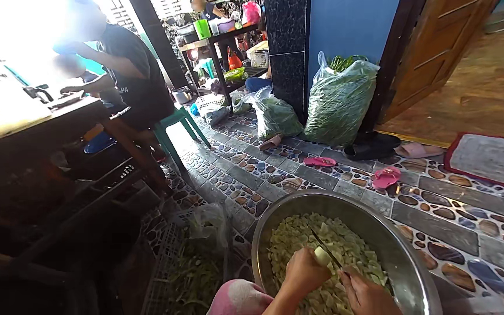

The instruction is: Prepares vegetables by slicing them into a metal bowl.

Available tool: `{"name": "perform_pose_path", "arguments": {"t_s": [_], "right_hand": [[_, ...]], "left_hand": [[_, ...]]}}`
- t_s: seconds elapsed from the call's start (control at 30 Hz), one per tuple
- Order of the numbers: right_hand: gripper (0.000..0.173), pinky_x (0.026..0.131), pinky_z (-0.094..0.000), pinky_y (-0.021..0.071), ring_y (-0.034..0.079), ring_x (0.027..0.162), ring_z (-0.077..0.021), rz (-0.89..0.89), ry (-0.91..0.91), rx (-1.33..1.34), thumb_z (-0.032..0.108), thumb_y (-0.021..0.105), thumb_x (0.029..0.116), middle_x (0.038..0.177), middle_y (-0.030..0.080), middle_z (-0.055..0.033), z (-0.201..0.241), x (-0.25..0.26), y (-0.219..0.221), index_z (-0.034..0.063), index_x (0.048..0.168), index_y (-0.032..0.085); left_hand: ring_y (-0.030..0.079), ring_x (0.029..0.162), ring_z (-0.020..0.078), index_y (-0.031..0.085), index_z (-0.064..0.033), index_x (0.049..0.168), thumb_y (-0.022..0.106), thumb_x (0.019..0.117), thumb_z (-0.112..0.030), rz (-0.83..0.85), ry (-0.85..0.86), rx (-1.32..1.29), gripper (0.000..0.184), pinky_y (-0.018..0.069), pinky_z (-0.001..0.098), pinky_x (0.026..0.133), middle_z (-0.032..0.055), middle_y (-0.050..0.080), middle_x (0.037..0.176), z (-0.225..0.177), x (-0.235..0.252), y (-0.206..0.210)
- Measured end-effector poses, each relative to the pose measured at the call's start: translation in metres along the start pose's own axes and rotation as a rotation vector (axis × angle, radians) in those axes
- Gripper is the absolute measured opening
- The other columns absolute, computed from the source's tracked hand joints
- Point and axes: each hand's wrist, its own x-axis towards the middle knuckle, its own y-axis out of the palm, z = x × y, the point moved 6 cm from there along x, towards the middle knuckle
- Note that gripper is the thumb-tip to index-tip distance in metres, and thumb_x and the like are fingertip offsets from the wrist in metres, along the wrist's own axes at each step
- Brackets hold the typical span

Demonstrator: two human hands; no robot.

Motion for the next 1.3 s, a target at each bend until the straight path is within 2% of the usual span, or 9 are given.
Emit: {"name": "perform_pose_path", "arguments": {"t_s": [0.27, 0.4, 0.5, 0.67, 0.8, 0.97, 1.03, 1.13, 1.3], "right_hand": [[0.052, 0.085, -0.0669, 0.0536, 0.069, 0.101, -0.0512, 0.332, 0.214, -0.055, 0.031, 0.032, 0.1116, 0.105, 0.069, -0.0332, -0.049, 0.01, 0.04, -0.0105, 0.122, 0.062], [0.055, 0.07, -0.0568, 0.0506, 0.063, 0.074, -0.036, 0.155, 0.218, 0.364, 0.043, 0.045, 0.108, 0.08, 0.063, -0.0216, -0.042, 0.017, 0.021, -0.008, 0.114, 0.064], [0.059, 0.058, -0.0427, 0.0501, 0.056, 0.061, -0.0191, 0.203, 0.278, 0.603, 0.052, 0.063, 0.0973, 0.08, 0.062, -0.008, -0.036, 0.026, 0.019, 0.0058, 0.134, 0.058], [0.05, 0.046, -0.0292, 0.0468, 0.05, 0.049, -0.0091, 0.208, 0.269, 0.851, 0.034, 0.075, 0.0897, 0.075, 0.06, -0.0008, -0.028, 0.03, 0.021, 0.0053, 0.127, 0.059], [0.041, 0.045, -0.0259, 0.0476, 0.052, 0.048, -0.008, 0.116, 0.278, 1.063, 0.029, 0.07, 0.094, 0.074, 0.062, 0.0002, -0.013, 0.032, -0.003, 0.0051, 0.124, 0.057], [0.029, 0.042, -0.026, 0.0463, 0.05, 0.045, -0.0099, 0.076, 0.33, 1.13, 0.029, 0.065, 0.1012, 0.08, 0.066, -0.0052, 0.018, 0.05, -0.019, 0.0066, 0.118, 0.06], [0.038, 0.046, -0.0311, 0.0486, 0.053, 0.049, -0.0129, 0.025, 0.289, 0.937, 0.039, 0.065, 0.101, 0.074, 0.062, -0.0048, 0.027, 0.06, -0.011, 0.0065, 0.12, 0.059], [0.064, 0.077, -0.0492, 0.0577, 0.07, 0.085, -0.0246, -0.086, 0.159, 0.587, 0.052, 0.056, 0.1017, 0.102, 0.071, -0.0125, 0.043, 0.067, 0.0, 0.006, 0.145, 0.047], [0.044, 0.087, -0.0531, 0.0578, 0.071, 0.101, -0.033, -0.2, 0.023, 0.228, 0.029, 0.043, 0.1092, 0.117, 0.07, -0.0186, 0.061, 0.056, -0.016, 0.0, 0.141, 0.055]], "left_hand": [[0.064, 0.074, 0.0179, 0.067, -0.0086, 0.089, 0.072, 0.0752, -0.024, -0.07, 0.123, -0.192, 0.021, 0.0524, 0.0451, 0.067, 0.0039, 0.066, 0.079, -0.009, -0.005, -0.026], [0.069, 0.086, 0.0293, 0.069, -0.0056, 0.1, 0.074, 0.0776, -0.027, 0.002, 0.028, 0.035, 0.032, 0.0546, 0.0566, 0.075, 0.0122, 0.07, 0.091, -0.006, -0.001, -0.012], [0.069, 0.097, 0.0355, 0.068, -0.0022, 0.11, 0.075, 0.0826, -0.025, 0.101, 0.044, 0.185, 0.037, 0.0548, 0.0603, 0.083, 0.0182, 0.071, 0.102, -0.015, -0.004, 0.004], [0.067, 0.107, 0.0354, 0.064, 0.0033, 0.121, 0.079, 0.0835, -0.018, 0.196, 0.246, 0.216, 0.046, 0.0531, 0.0557, 0.094, 0.0219, 0.069, 0.112, -0.033, -0.012, 0.008], [0.068, 0.093, 0.0226, 0.059, 0.0054, 0.125, 0.08, 0.0869, -0.032, 0.209, 0.318, -0.265, 0.058, 0.0569, 0.0425, 0.087, 0.0169, 0.069, 0.106, -0.036, -0.016, -0.021], [0.066, 0.105, 0.0212, 0.055, 0.0002, 0.134, 0.021, 0.109, -0.049, 0.017, 0.344, -1.021, 0.065, 0.0556, 0.0398, 0.088, 0.0139, 0.067, 0.121, -0.056, -0.015, -0.029], [0.069, 0.088, 0.0199, 0.059, -0.0004, 0.123, 0.026, 0.1106, -0.049, -0.054, 0.278, -1.376, 0.06, 0.0588, 0.0365, 0.078, 0.0119, 0.069, 0.1, -0.058, -0.012, -0.019], [0.068, 0.073, 0.0185, 0.059, -0.0044, 0.106, 0.04, 0.1093, -0.038, -0.144, 0.05, -1.7, 0.039, 0.0581, 0.0341, 0.066, 0.01, 0.067, 0.084, -0.048, -0.005, -0.018], [0.068, 0.068, 0.0174, 0.056, -0.0049, 0.097, 0.042, 0.107, -0.026, -0.226, -0.067, -1.949, 0.027, 0.0579, 0.0296, 0.061, 0.0088, 0.067, 0.081, -0.04, 0.01, -0.03]]}}
